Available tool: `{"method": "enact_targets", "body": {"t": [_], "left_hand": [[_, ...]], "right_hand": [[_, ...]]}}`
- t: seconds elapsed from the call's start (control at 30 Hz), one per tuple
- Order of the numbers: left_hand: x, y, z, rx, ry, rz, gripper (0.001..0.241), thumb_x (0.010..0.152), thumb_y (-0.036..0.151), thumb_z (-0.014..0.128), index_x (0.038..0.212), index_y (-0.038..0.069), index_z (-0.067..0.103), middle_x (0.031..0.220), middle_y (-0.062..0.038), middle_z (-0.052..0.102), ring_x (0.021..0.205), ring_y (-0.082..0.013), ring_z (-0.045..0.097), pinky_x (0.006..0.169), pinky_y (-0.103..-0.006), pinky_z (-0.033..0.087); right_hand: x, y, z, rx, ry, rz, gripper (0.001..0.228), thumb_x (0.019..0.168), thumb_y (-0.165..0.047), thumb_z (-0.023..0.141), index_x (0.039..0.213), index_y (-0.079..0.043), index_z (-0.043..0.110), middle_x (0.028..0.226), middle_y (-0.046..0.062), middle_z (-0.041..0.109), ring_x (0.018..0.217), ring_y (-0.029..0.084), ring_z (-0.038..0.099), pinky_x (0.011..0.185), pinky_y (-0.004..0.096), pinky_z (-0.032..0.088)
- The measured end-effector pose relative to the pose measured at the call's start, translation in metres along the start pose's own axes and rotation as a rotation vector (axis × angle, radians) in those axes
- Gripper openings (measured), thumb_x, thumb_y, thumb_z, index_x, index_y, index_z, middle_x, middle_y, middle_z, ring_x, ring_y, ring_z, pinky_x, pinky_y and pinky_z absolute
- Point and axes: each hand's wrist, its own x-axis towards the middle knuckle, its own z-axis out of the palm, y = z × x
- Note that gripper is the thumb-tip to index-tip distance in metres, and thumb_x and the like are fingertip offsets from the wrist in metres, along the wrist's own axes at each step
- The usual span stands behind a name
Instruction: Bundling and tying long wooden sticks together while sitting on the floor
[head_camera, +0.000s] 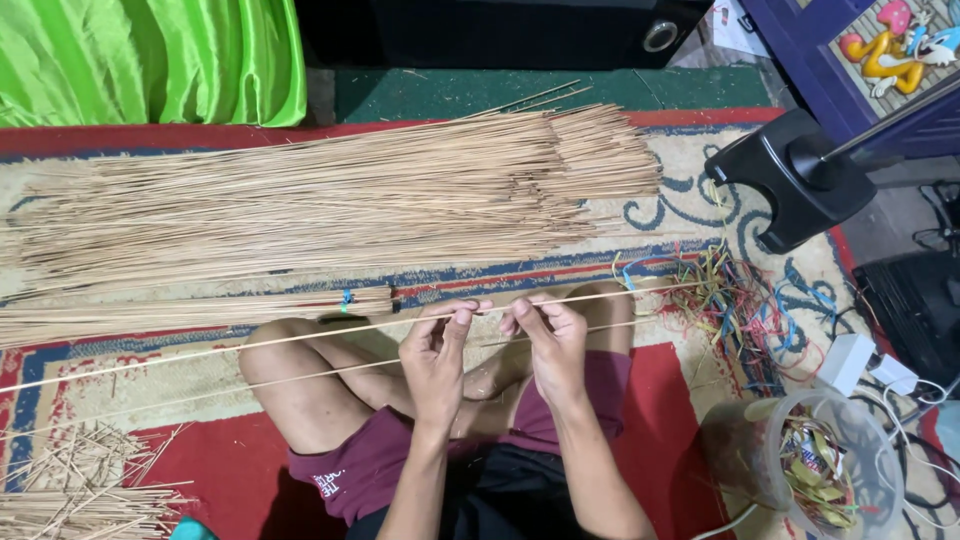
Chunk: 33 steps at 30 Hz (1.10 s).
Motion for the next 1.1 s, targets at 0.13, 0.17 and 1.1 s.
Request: {"method": "enact_targets", "body": {"t": [0.13,0.17,1.1], "left_hand": [[-0.001,0.003,-0.002,-0.025,0.004,-0.003,0.011,0.099,0.007,0.065,0.101,0.000,0.074,0.091,-0.014,0.078,0.093,-0.0196,0.072,0.089,-0.0374,0.057],[0.002,0.004,-0.001,-0.040,0.002,-0.003,0.012,0.099,0.008,0.065,0.103,-0.001,0.073,0.091,-0.014,0.078,0.094,-0.0190,0.072,0.090,-0.0378,0.057],[0.019,-0.015,0.008,-0.186,0.136,-0.167,0.011,0.098,0.001,0.062,0.105,-0.002,0.054,0.092,-0.028,0.078,0.082,-0.0279,0.078,0.079,-0.0415,0.066]], "right_hand": [[-0.003,-0.006,0.003,-0.004,-0.029,0.020,0.020,0.097,-0.012,0.069,0.088,0.005,0.073,0.065,0.017,0.069,0.061,0.019,0.063,0.061,0.028,0.052],[0.001,-0.009,0.006,-0.014,-0.039,0.018,0.020,0.096,-0.012,0.070,0.088,0.006,0.073,0.065,0.018,0.069,0.061,0.019,0.063,0.060,0.029,0.052],[0.024,0.030,-0.022,0.093,0.027,-0.001,0.014,0.091,0.004,0.069,0.099,0.014,0.074,0.080,0.023,0.071,0.057,0.021,0.061,0.056,0.033,0.054]]}}
